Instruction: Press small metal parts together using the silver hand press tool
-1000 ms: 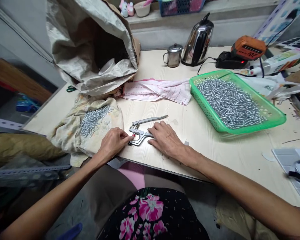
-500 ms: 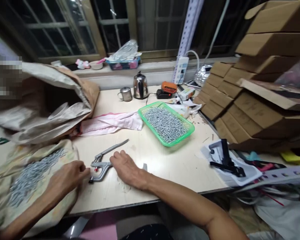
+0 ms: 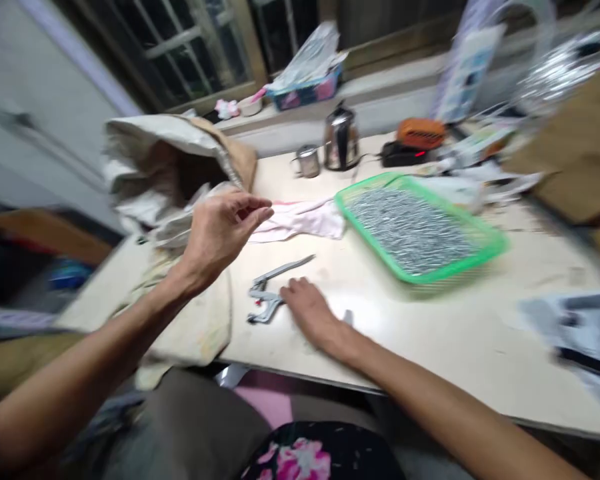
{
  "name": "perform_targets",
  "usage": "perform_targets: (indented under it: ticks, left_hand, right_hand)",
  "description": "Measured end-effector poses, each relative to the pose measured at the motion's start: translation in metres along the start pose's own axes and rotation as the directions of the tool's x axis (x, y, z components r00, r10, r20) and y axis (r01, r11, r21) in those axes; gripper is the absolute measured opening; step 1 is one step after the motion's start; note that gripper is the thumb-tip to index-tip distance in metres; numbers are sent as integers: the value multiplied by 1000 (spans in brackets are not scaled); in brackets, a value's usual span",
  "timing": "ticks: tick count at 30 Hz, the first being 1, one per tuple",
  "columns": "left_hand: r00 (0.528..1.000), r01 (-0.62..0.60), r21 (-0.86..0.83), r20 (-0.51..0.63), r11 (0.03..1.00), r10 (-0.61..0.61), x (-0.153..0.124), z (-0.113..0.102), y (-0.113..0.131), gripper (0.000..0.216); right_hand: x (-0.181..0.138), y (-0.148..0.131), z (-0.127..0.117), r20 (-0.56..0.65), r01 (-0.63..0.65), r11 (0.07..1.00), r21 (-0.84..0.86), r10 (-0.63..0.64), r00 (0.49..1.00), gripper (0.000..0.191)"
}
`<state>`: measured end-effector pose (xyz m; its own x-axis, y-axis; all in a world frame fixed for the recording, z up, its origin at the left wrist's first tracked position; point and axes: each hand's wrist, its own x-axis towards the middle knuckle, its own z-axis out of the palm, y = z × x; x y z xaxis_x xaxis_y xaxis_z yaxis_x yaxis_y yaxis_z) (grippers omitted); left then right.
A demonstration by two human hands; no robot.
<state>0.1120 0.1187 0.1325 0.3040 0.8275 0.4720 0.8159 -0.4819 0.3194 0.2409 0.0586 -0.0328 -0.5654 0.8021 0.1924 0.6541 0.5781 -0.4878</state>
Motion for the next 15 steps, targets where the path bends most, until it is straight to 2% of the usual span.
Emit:
perform_targets:
  ticks: [2,3,6,8,9,12,15]
  left_hand:
    - [983,157,196,67,968,-173,-30,-15,-56,18]
    - [957,229,291,104,929,-269,-48,-24,-81,18]
    - [844,325,498,231,804,-485,-107,-42,-135,21]
    - [803,319,533,288,784,-522,-138,-40,-152,23]
    - [800,308,534,303,788,-518,-151,-36,-156,24]
    - [824,252,540,315,803,-470,-171,-19,-162,28]
    - [837,182,555,346,812,-424,-174,-4,-169,30]
  right_hand:
    - [-2,3,2,22,22,998,-51,-21,1000,20]
    - [-3,4,3,27,31,997,-64,-30,999,21]
    - [-6,5,5,24,44,994,-104,-42,999,22]
    - [-6,5,6,25,47,990,-135,-44,999,22]
    - [-6,5,7,26,50,988,-148,-47,999,22]
    - [-4,8,10,17,74,984,-160,-72,997,19]
    - [-2,12,11,7,122,985,-124,-122,993,17]
